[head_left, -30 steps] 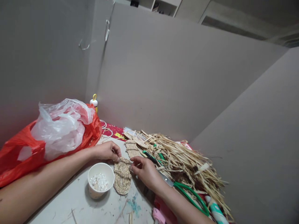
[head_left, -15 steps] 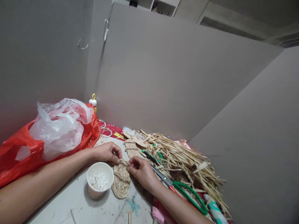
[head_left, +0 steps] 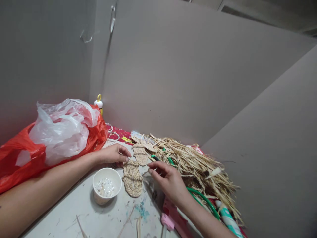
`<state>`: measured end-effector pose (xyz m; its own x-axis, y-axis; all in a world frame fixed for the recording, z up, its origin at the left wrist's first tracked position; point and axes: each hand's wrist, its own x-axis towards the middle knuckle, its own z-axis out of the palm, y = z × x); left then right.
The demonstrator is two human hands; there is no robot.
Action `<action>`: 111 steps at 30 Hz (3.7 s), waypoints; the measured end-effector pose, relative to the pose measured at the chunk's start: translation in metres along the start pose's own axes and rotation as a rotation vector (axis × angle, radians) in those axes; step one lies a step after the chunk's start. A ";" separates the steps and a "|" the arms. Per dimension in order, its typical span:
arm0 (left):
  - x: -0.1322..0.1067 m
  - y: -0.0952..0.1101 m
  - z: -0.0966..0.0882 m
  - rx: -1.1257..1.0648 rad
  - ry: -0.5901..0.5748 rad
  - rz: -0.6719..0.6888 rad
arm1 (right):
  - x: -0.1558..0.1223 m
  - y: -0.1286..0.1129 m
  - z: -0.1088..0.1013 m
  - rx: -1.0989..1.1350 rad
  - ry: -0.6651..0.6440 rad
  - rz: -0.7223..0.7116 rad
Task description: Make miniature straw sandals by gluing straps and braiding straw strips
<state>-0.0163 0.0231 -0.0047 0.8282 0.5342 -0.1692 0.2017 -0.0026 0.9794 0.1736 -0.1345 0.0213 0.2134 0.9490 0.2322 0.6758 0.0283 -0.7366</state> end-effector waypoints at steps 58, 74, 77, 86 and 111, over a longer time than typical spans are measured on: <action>-0.004 0.006 0.014 0.322 -0.284 0.043 | -0.005 0.006 0.041 0.360 -0.168 0.389; -0.009 0.012 0.011 0.367 -0.286 -0.034 | -0.006 0.010 0.036 0.220 -0.168 0.348; -0.009 0.012 0.012 0.322 -0.314 -0.092 | -0.007 0.010 0.034 0.131 -0.156 0.369; -0.009 0.014 0.015 0.333 -0.309 -0.098 | -0.006 0.007 0.029 0.142 -0.196 0.480; -0.004 0.004 0.010 0.510 -0.346 -0.018 | -0.002 0.006 0.028 0.001 -0.225 0.506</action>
<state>-0.0140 0.0127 -0.0009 0.9268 0.2333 -0.2943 0.3709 -0.4460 0.8146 0.1574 -0.1271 -0.0017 0.3554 0.8877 -0.2925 0.5276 -0.4489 -0.7212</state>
